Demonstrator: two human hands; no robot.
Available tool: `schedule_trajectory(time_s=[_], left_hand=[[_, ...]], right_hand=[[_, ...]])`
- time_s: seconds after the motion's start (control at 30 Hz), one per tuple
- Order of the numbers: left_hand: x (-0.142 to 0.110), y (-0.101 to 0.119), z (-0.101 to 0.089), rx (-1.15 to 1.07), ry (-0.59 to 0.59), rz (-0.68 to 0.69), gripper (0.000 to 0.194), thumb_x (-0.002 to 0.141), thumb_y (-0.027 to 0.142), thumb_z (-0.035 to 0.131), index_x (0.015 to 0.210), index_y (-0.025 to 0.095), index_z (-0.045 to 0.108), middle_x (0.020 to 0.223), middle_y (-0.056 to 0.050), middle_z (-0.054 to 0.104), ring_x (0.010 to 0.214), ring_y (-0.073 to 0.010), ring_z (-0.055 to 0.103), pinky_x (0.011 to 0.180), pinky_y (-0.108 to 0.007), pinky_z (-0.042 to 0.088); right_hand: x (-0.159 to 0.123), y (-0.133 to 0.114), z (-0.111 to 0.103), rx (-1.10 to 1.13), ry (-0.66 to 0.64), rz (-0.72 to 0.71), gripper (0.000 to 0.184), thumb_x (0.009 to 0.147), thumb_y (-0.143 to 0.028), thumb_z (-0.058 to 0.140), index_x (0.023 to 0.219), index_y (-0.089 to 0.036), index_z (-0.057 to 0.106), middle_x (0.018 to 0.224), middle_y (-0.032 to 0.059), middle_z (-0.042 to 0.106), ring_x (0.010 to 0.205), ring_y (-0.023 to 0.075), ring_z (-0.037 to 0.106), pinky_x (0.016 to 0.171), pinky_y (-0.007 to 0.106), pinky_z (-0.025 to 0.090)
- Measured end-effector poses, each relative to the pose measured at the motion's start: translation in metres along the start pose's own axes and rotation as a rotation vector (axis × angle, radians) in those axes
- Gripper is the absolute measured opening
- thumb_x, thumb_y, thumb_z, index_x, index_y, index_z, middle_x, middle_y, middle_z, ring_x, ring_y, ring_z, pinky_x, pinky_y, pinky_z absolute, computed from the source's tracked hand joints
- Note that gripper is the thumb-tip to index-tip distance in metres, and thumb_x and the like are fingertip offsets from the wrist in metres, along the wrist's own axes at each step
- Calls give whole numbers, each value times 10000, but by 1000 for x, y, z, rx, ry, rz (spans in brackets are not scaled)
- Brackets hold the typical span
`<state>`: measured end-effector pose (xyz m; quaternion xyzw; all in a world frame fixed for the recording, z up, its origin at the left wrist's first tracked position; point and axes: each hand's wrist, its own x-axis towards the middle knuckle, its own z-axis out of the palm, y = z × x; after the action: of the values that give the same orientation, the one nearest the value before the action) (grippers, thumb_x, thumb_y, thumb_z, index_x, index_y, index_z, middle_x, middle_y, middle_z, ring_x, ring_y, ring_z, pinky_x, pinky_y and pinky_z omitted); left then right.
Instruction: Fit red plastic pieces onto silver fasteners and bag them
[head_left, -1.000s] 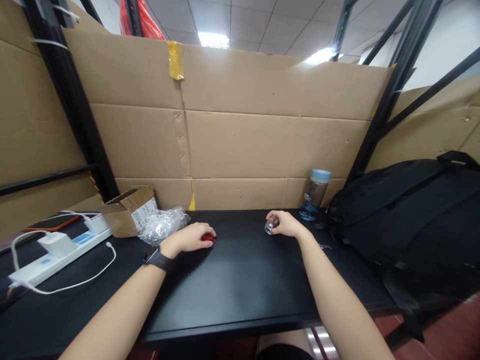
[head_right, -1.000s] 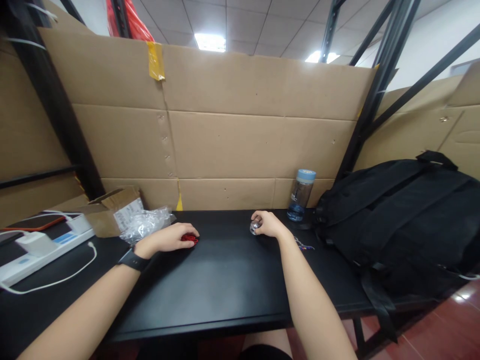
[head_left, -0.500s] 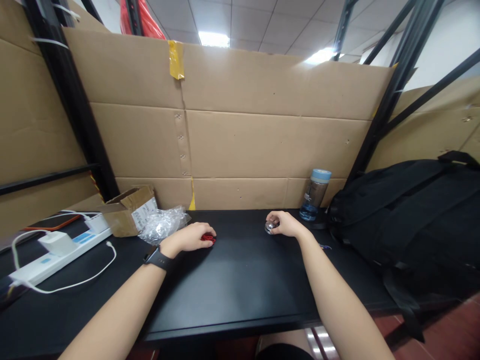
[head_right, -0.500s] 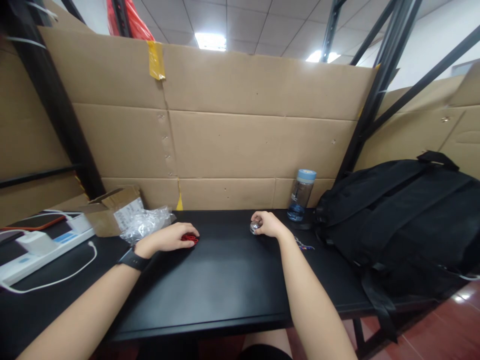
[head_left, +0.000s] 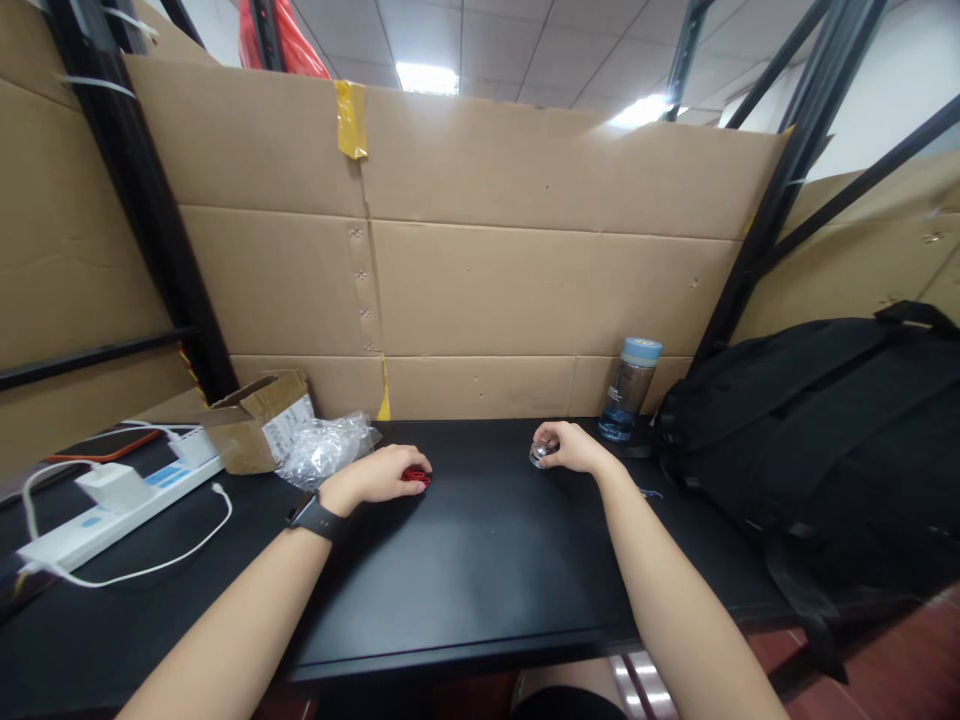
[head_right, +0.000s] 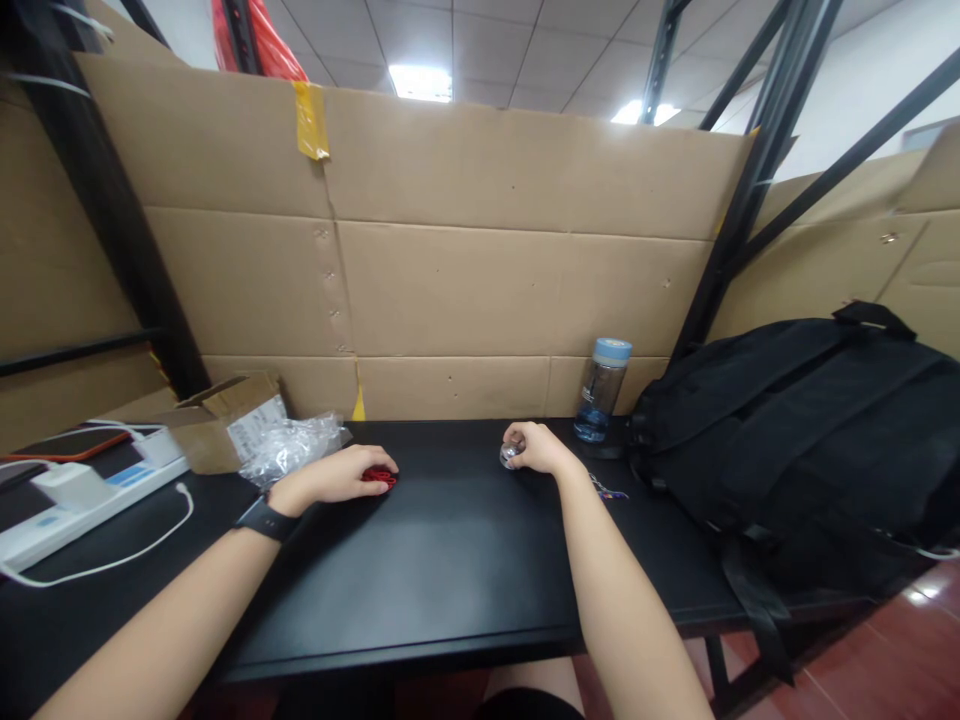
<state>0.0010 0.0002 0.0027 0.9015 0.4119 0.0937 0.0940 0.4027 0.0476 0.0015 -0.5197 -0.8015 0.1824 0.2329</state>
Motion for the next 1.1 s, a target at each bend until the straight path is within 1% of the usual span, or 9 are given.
schedule_trajectory(time_s=[0.27,0.4,0.53,0.67,0.77,0.83,0.97,1.1], left_hand=[[0,-2,1,-19,9,9,326,887,381,612,1149,216,713,1119,-83,711,1014,-236,669,939,-319,495],[0,-2,1,-8,9,3,337,887,395,613,1157,221,712,1122,-82,711,1012,-235,670,931,-314,499],[0,-1,1,2,6,2,336,890,391,609,1160,219,713,1120,-83,711,1022,-238,669,933,-316,497],[0,-1,0,-7,5,8,328,886,383,613,1148,215,716,1108,-84,713,1008,-239,673,926,-319,500],[0,0,0,-8,8,7,330,888,386,608,1147,212,715,1108,-84,713,1009,-238,673,926,-315,500],[0,0,0,-7,5,6,329,885,385,609,1145,214,715,1110,-83,713,1012,-238,673,928,-314,498],[0,-1,1,-14,1,-2,330,885,392,612,1148,223,717,1117,-79,707,1019,-239,669,933,-312,494],[0,-1,2,-21,9,-5,335,885,397,617,1156,225,715,1123,-80,700,1023,-239,667,930,-309,494]], right_hand=[[-1,-3,-2,-12,19,-4,329,616,-172,809,930,-200,713,891,17,754,849,181,672,741,248,490],[-1,-3,-1,-18,2,-10,325,631,-190,806,943,-200,715,913,21,760,846,181,675,744,247,495],[1,0,1,-46,20,-5,351,644,-195,800,986,-189,721,968,46,762,844,187,684,752,258,505],[2,5,1,-55,16,-6,360,634,-193,804,986,-196,728,985,43,761,823,184,688,732,257,510],[3,6,2,-76,26,0,390,627,-216,814,1009,-205,733,998,47,760,885,210,691,764,271,518],[3,5,5,-86,31,-1,448,632,-230,809,1073,-213,728,1045,54,756,947,228,690,814,288,521],[4,-1,13,-114,-67,-18,567,625,-159,756,1185,-239,714,1131,55,738,1007,238,686,890,297,510],[6,-6,15,-215,-134,-24,531,599,-94,706,1106,-243,762,1088,57,743,956,244,691,849,290,511]])
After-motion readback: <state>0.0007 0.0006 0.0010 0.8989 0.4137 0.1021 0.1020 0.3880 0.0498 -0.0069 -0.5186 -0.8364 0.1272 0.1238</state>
